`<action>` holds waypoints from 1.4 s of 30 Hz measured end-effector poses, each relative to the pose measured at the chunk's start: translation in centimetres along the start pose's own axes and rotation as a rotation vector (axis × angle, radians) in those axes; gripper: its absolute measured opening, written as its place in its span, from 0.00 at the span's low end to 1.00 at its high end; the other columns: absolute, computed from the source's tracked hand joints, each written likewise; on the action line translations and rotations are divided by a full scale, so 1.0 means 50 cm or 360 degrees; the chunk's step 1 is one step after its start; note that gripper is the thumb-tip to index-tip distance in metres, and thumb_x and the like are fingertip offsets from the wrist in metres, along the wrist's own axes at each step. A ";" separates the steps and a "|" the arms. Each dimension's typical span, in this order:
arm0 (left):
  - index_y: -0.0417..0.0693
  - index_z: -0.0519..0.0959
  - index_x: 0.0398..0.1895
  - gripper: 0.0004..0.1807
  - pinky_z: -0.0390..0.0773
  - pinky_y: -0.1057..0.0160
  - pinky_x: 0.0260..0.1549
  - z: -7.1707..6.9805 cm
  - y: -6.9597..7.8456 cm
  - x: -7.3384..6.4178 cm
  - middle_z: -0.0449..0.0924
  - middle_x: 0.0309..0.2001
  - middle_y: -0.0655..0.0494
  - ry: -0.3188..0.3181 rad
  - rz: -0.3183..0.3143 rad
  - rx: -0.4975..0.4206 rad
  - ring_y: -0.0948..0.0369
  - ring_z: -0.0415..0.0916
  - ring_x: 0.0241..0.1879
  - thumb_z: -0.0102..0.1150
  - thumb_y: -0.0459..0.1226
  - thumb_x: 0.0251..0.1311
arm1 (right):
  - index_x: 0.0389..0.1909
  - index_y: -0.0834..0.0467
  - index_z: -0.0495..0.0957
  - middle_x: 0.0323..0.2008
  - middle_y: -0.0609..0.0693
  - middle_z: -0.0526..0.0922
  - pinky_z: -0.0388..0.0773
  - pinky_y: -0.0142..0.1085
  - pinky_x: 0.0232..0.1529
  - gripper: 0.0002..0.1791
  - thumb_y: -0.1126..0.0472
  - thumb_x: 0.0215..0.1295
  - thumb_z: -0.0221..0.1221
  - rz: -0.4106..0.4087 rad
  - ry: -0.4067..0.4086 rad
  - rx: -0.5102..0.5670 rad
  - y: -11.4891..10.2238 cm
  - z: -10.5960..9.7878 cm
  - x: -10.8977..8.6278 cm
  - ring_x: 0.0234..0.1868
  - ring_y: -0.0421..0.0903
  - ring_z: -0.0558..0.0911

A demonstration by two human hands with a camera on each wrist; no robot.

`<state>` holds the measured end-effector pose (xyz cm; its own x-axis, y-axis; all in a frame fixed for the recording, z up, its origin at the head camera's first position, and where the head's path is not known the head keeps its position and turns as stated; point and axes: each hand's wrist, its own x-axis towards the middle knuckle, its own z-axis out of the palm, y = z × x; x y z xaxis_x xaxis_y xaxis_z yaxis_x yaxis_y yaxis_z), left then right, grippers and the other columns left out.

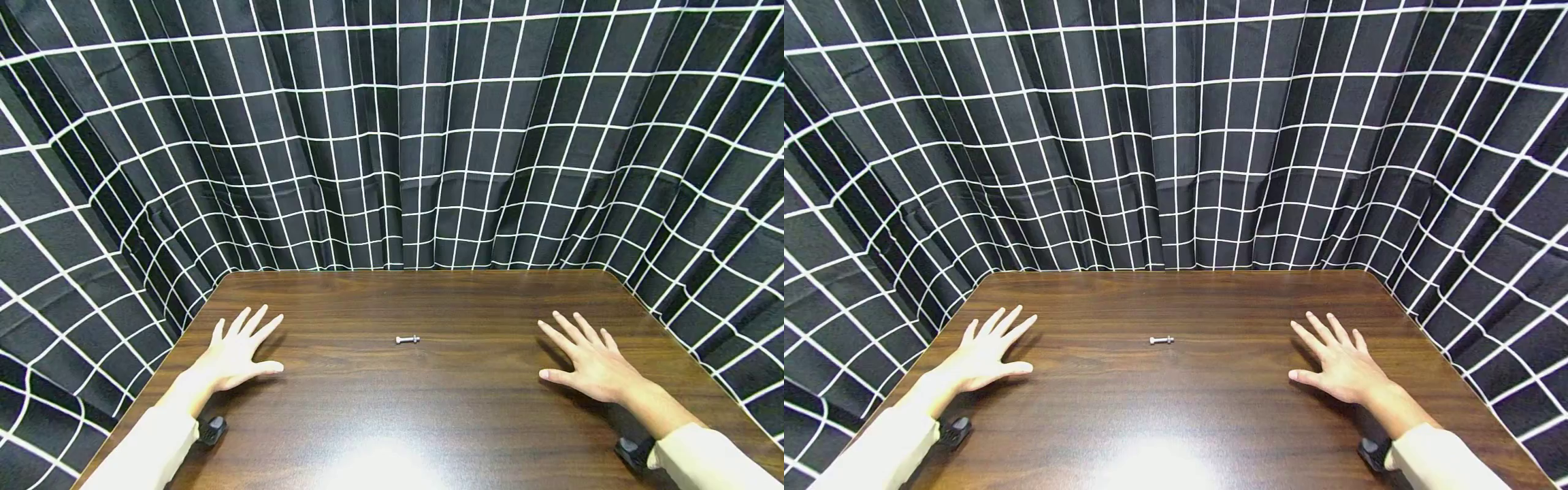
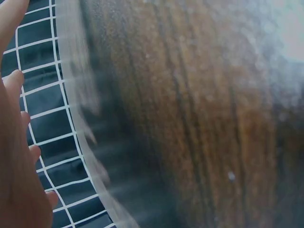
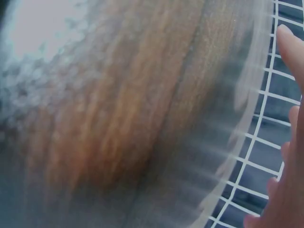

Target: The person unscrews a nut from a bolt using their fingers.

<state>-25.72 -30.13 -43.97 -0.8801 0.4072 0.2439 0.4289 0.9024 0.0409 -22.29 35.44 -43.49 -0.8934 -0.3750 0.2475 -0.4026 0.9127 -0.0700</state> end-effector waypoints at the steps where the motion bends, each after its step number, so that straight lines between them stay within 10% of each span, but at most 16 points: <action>1: 0.60 0.58 0.74 0.47 0.44 0.25 0.57 0.000 0.000 0.000 0.50 0.74 0.43 -0.0015 -0.0002 0.0004 0.37 0.45 0.70 0.57 0.67 0.53 | 0.76 0.42 0.50 0.75 0.57 0.50 0.46 0.75 0.55 0.50 0.34 0.57 0.61 -0.0011 0.0009 0.0009 0.000 0.001 -0.001 0.71 0.69 0.49; 42: 0.42 0.71 0.65 0.47 0.68 0.46 0.57 0.025 0.113 0.086 0.75 0.60 0.44 -0.0125 0.0114 -0.0476 0.46 0.71 0.60 0.63 0.66 0.49 | 0.59 0.58 0.76 0.62 0.58 0.73 0.69 0.59 0.54 0.31 0.50 0.56 0.69 -0.0357 0.0102 0.0183 -0.094 0.027 0.120 0.62 0.57 0.70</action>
<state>-27.33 -23.12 -43.91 -0.8534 0.4886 0.1813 0.5211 0.7943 0.3122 -26.02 28.69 -43.01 -0.7660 -0.5519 0.3296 -0.6128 0.7818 -0.1151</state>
